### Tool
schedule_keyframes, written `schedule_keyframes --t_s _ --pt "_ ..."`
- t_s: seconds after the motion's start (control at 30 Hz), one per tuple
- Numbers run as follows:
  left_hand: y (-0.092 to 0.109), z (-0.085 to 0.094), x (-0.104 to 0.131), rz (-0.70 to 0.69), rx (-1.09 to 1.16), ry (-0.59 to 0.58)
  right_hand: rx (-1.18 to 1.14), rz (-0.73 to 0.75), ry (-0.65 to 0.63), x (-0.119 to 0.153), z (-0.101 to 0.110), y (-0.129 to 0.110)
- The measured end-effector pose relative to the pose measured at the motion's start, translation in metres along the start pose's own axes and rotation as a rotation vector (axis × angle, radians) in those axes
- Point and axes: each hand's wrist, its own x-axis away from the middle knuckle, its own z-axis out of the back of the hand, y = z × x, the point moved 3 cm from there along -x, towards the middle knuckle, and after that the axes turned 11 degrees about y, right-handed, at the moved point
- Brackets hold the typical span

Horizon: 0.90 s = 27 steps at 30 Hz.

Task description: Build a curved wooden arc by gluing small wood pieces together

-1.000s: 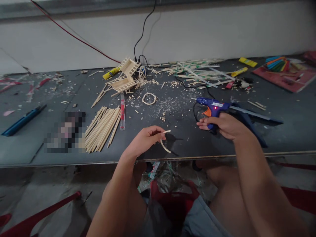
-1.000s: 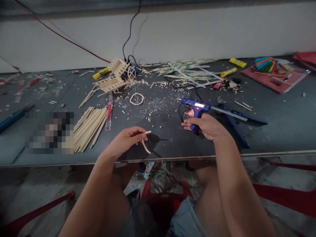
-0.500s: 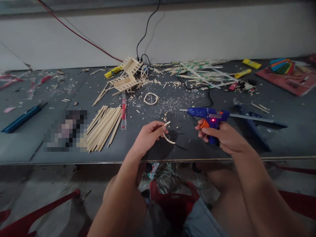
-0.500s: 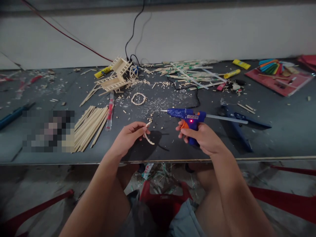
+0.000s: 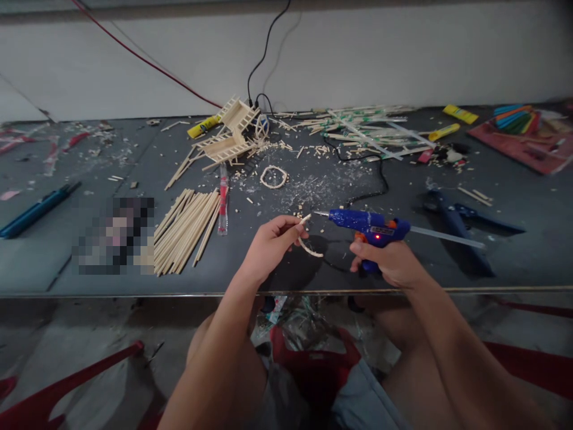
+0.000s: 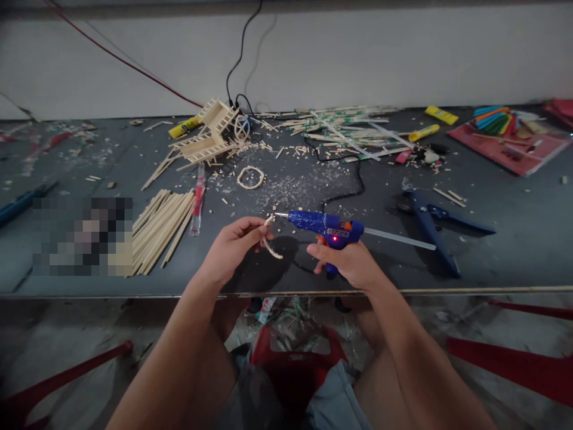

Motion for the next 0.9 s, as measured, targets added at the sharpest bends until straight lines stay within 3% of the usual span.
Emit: schedule_keyframes --t_s 0.2,0.9 --pt "0.0017 0.0002 0.001 -0.002 0.0 0.0 0.073 -0.03 0.069 0.0014 -0.0018 0.0006" --pt "0.0025 0.0003 0.0017 -0.001 -0.003 -0.011 0.154 -0.046 0.101 0.0019 0.0015 0.0008"
